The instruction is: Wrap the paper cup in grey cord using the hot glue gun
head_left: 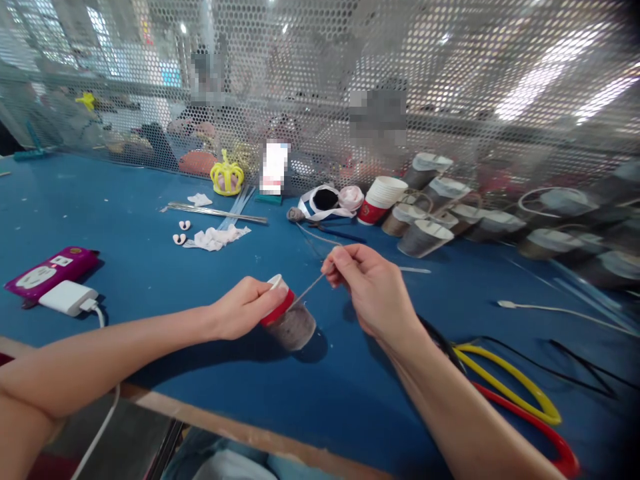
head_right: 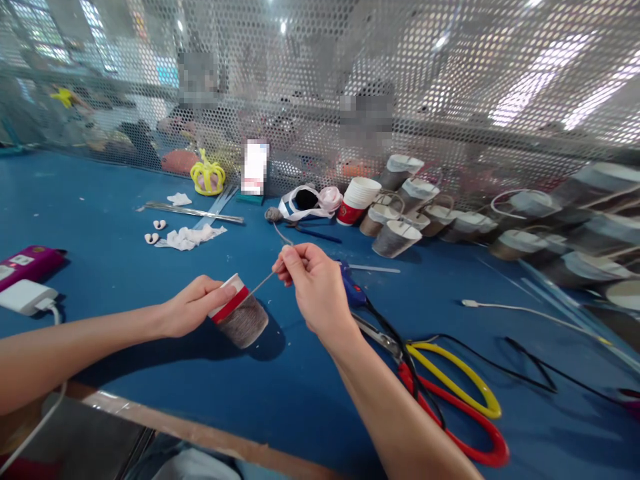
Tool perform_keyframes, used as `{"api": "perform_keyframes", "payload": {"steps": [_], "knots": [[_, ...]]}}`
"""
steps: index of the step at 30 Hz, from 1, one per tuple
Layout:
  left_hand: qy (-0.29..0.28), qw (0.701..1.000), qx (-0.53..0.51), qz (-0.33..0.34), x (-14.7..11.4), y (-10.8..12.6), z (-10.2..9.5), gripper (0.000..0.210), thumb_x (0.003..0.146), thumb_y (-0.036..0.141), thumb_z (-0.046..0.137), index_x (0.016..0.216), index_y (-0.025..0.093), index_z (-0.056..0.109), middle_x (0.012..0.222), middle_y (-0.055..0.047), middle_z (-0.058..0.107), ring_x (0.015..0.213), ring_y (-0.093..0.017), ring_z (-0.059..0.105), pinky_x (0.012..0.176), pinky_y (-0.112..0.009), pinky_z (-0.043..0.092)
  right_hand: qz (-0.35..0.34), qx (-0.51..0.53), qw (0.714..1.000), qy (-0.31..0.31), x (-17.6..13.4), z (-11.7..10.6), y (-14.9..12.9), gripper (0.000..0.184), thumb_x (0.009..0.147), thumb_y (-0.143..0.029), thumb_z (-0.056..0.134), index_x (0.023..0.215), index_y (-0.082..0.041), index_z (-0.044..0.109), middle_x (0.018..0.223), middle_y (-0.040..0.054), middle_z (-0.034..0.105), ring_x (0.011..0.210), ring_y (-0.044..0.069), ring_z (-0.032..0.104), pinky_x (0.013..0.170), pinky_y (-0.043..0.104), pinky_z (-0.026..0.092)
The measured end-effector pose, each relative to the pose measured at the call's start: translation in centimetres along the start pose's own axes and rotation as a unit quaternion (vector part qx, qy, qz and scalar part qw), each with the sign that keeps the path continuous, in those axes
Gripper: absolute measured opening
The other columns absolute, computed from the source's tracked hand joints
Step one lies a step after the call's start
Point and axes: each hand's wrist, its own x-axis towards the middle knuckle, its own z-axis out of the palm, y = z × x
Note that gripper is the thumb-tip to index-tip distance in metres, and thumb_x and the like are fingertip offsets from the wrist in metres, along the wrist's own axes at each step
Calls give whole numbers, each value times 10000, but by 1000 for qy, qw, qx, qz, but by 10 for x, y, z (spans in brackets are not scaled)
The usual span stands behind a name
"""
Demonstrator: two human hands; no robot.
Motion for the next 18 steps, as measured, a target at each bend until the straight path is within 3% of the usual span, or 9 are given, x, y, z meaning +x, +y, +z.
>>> {"api": "perform_keyframes", "payload": {"steps": [11, 18], "knots": [[-37, 994, -4, 100, -7, -2, -2, 429, 855, 366, 320, 506, 124, 377, 504, 25, 362, 484, -58, 302, 458, -185, 271, 24, -84, 996, -18, -1, 6, 1, 230, 785, -339, 503, 638, -162, 508, 579, -5, 587, 488, 67, 495, 467, 188, 404], [-38, 978, 2, 206, -8, -2, -3, 388, 870, 260, 316, 509, 131, 374, 497, 22, 376, 470, -56, 315, 466, -190, 286, 35, -111, 993, -36, -3, 8, 3, 221, 785, -334, 487, 636, -170, 490, 573, -2, 585, 482, 77, 492, 451, 198, 398]]}}
